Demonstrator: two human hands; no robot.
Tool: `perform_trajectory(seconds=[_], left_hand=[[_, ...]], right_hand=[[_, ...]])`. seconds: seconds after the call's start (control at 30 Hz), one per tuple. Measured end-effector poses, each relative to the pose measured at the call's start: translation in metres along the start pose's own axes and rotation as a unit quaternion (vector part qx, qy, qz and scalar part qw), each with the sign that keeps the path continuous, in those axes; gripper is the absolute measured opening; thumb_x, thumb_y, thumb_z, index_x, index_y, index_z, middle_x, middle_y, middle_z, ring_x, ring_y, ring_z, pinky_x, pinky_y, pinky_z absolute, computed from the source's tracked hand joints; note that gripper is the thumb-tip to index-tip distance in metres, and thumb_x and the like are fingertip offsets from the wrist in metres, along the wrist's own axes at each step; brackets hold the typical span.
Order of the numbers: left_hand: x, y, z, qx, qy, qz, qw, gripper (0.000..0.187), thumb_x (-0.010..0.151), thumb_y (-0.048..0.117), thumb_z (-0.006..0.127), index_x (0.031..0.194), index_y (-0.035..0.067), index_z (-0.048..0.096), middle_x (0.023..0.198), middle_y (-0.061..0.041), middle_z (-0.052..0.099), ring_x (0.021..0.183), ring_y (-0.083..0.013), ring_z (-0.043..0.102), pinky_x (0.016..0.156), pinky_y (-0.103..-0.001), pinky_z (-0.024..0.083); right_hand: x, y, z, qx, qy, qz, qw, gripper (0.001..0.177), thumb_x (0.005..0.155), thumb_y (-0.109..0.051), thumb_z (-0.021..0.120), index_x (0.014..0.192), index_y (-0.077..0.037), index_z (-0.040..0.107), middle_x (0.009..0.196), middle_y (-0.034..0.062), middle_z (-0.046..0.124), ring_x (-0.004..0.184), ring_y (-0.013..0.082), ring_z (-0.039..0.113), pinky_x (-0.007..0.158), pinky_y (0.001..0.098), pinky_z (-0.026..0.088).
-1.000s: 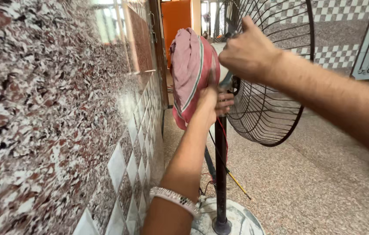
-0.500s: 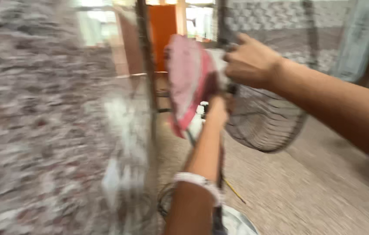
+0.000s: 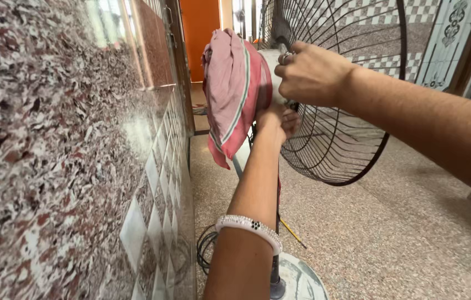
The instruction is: The person uses a wrench and screwdriver to adjust and tighten components on the rear motor housing of a standing electric fan. They repeatedly loosen and tighten fasteners while holding the fan head, then reposition the fan and continue adjustments.
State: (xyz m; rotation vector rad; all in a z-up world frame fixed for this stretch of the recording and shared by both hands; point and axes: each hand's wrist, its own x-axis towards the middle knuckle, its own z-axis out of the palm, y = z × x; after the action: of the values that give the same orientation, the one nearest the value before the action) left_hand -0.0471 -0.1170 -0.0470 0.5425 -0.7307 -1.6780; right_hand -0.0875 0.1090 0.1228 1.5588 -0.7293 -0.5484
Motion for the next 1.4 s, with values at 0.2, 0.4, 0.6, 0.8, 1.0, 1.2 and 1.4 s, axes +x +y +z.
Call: perform_trajectory(seconds=[0.2, 0.4, 0.6, 0.8, 1.0, 1.2, 1.4], left_hand=[[-0.031, -0.001, -0.001, 0.010, 0.019, 0.034, 0.999, 0.032, 0.098, 0.031, 0.059, 0.087, 0.000, 0.061, 0.067, -0.012, 0.067, 0.055, -0.0235, 0.066, 0.048, -0.035, 0.053], [-0.042, -0.002, -0.007, 0.021, -0.007, 0.052, 0.998, 0.024, 0.095, 0.024, 0.061, 0.091, 0.000, 0.066, 0.075, -0.012, 0.074, 0.063, -0.0228, 0.072, 0.055, -0.034, 0.056], [-0.038, -0.012, -0.006, 0.028, -0.005, 0.086, 0.996, 0.011, 0.094, 0.012, 0.065, 0.089, 0.002, 0.067, 0.074, -0.011, 0.072, 0.062, -0.0223, 0.070, 0.054, -0.034, 0.054], [-0.044, -0.004, 0.005, 0.028, 0.039, 0.062, 0.997, 0.018, 0.096, 0.017, 0.061, 0.088, 0.001, 0.064, 0.070, -0.012, 0.068, 0.056, -0.0215, 0.066, 0.049, -0.033, 0.049], [-0.042, -0.001, 0.006, 0.054, 0.035, 0.073, 0.995, 0.014, 0.094, 0.013, 0.065, 0.088, 0.001, 0.064, 0.068, -0.010, 0.067, 0.053, -0.0192, 0.062, 0.047, -0.032, 0.046], [-0.004, -0.008, -0.001, 0.032, 0.002, 0.060, 0.998, 0.014, 0.093, 0.007, 0.064, 0.080, 0.004, 0.059, 0.061, -0.006, 0.059, 0.049, -0.0166, 0.056, 0.041, -0.030, 0.041], [0.002, -0.011, 0.003, 0.015, 0.085, 0.067, 0.994, 0.014, 0.086, 0.004, 0.072, 0.080, 0.001, 0.060, 0.060, -0.006, 0.059, 0.046, -0.0172, 0.054, 0.039, -0.031, 0.041]], right_hand=[[0.010, -0.003, 0.001, 0.013, -0.010, -0.026, 1.000, 0.016, 0.093, -0.028, 0.071, 0.094, -0.012, 0.073, 0.114, 0.0015, 0.071, 0.106, 0.0137, 0.065, 0.098, 0.0324, 0.052], [0.013, 0.000, 0.006, 0.061, -0.006, 0.002, 0.998, 0.018, 0.092, -0.029, 0.070, 0.093, -0.012, 0.073, 0.114, 0.0030, 0.071, 0.107, 0.0157, 0.066, 0.099, 0.0364, 0.050], [0.000, -0.006, 0.000, 0.082, 0.023, 0.017, 0.996, 0.015, 0.092, -0.024, 0.069, 0.084, -0.013, 0.075, 0.112, 0.0024, 0.072, 0.117, 0.0184, 0.064, 0.098, 0.0357, 0.051], [-0.018, 0.007, -0.014, 0.028, 0.093, 0.042, 0.994, 0.016, 0.084, -0.027, 0.072, 0.077, -0.013, 0.076, 0.112, 0.0061, 0.071, 0.120, 0.0222, 0.062, 0.091, 0.0382, 0.053], [-0.038, -0.014, -0.011, 0.063, 0.081, 0.170, 0.980, 0.020, 0.084, -0.028, 0.074, 0.084, -0.008, 0.076, 0.106, 0.0114, 0.070, 0.098, 0.0211, 0.068, 0.078, 0.0369, 0.056], [-0.028, -0.011, 0.002, 0.107, 0.046, 0.163, 0.980, 0.020, 0.088, -0.027, 0.074, 0.086, -0.007, 0.075, 0.107, 0.0119, 0.068, 0.090, 0.0189, 0.066, 0.075, 0.0347, 0.055], [-0.020, -0.010, 0.018, 0.065, 0.064, 0.142, 0.986, 0.024, 0.089, -0.030, 0.069, 0.085, -0.006, 0.073, 0.112, 0.0109, 0.065, 0.097, 0.0194, 0.064, 0.072, 0.0336, 0.057]])
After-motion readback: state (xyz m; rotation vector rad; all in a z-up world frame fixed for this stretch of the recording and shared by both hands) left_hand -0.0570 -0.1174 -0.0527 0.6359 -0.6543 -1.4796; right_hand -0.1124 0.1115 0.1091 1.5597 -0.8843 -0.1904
